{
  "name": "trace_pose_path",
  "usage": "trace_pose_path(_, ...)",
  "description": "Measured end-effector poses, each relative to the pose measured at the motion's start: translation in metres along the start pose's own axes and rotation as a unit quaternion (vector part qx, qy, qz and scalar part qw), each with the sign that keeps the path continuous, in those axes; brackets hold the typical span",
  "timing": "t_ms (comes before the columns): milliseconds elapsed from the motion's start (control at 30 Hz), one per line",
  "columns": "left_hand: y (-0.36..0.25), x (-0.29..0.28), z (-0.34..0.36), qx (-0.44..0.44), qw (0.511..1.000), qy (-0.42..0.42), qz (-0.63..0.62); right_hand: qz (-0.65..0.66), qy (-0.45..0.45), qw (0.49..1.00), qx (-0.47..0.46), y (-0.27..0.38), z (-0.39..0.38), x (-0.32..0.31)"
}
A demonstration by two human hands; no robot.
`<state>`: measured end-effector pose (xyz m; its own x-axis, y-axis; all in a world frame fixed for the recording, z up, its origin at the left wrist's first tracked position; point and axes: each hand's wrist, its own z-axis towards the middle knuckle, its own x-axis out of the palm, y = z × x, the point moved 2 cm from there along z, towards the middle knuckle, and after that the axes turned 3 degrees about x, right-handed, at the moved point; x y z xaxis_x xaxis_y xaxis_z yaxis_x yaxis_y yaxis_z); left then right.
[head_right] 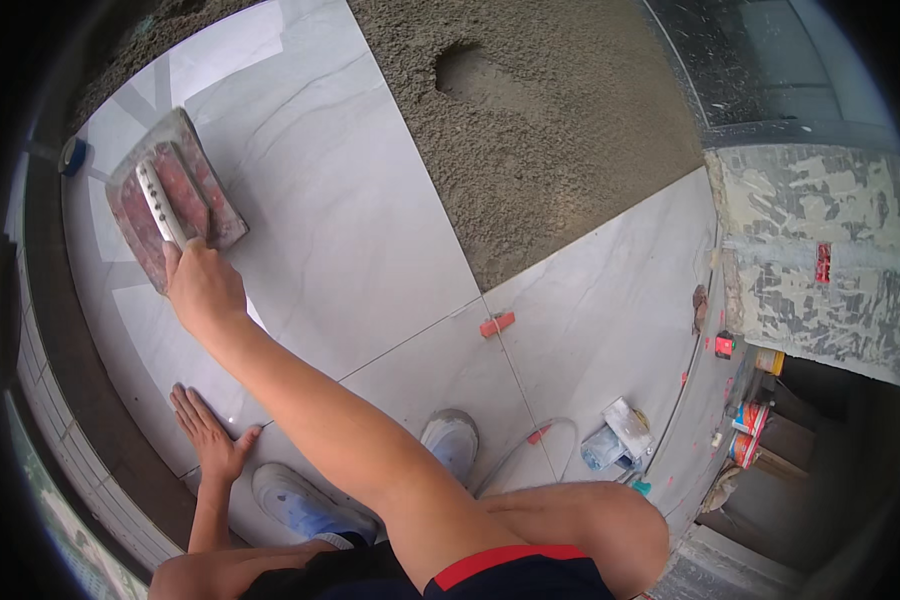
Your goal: The worker is laying large floor tiles onto a sand and cement bed, using a leveling tool and checking alignment.
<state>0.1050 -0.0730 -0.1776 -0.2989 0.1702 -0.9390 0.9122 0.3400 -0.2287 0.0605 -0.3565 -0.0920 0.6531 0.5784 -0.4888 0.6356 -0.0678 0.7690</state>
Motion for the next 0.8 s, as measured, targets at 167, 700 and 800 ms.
trace_pose_path(167,-0.004,0.002,0.005,0.019,1.000,-0.014,-0.001,-0.019,0.016,0.998,0.050,-0.029,0.002,0.012)
trace_pose_path(700,0.008,0.010,0.001,0.038,0.999,0.002,0.038,0.098,-0.100,0.990,0.024,-0.017,-0.050,-0.096)
trace_pose_path(800,0.004,0.017,-0.002,0.052,0.998,-0.003,0.031,0.038,-0.090,0.994,0.038,-0.057,0.012,-0.028)
